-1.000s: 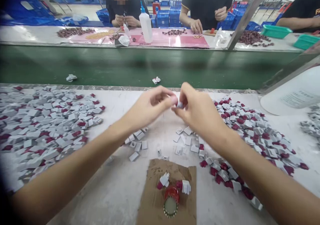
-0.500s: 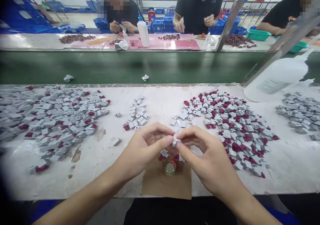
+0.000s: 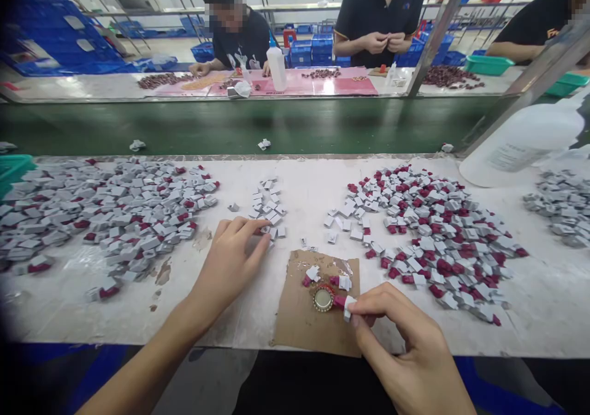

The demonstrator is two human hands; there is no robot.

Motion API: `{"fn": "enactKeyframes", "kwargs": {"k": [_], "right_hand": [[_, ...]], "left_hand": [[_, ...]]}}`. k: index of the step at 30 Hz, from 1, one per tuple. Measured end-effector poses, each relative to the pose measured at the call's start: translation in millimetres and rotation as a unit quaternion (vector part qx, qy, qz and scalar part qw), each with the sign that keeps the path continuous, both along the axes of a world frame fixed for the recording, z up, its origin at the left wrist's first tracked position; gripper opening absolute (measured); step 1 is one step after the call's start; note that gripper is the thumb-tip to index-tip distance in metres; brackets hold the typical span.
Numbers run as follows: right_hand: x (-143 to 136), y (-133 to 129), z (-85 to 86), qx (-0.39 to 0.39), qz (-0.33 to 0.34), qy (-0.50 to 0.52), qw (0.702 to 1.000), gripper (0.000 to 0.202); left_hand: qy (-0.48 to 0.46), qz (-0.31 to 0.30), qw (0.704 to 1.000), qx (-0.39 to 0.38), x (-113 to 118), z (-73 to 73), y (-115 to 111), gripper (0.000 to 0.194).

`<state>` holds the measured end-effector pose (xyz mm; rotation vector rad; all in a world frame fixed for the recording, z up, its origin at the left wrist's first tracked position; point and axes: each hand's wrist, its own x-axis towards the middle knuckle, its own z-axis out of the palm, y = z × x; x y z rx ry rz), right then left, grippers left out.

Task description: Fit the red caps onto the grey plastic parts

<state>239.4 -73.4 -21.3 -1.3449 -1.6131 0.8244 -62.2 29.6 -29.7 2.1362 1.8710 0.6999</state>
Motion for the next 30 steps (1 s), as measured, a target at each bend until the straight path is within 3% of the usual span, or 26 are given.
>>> {"fn": "enactKeyframes", "kwargs": {"k": [4,8,11,14,18,26,28,30], "right_hand": [[-9,-3,5.2,-0.012,0.013,-0.004,1.0,0.014],[-15,-4,6.6,-0.018,0.009,0.023,1.0,0.014],[-20,-2,4.9,-0.018,0.017,0.033,0.999,0.015],[-24,0,4.6,-0.016,0.028,0.029,0.999,0.013],[-25,3,7.9,-0.01,0.04,0.012,0.999,0.012],[-23,6,10.3,-0.033,0.033,0.024,0.999,0.012],[-20,5,10.3,-0.051,0.005,0.059,0.997,0.01],[-16,7,9.3,-0.073,-0.023,0.108,0.991,0.008]], "left_hand": [[-0.055,0.013,0.998,-0.006,2,10.9,-3,0.012],[-0.098,-0.019,0.995,-0.005,8,19.7,-31,0.008],[-0.109,-0.092,0.989,-0.041,17,13.2,-55,0.015],[-0.107,-0.1,0.988,-0.057,23,3.5,-67,0.018],[-0.095,-0.079,0.99,-0.064,21,0.4,-68,0.011],[-0.137,-0.061,0.983,-0.107,13,7.6,-62,0.015],[-0.204,-0.049,0.965,-0.157,15,14.2,-57,0.012],[-0.3,-0.041,0.926,-0.224,21,21.8,-50,0.01]]}}
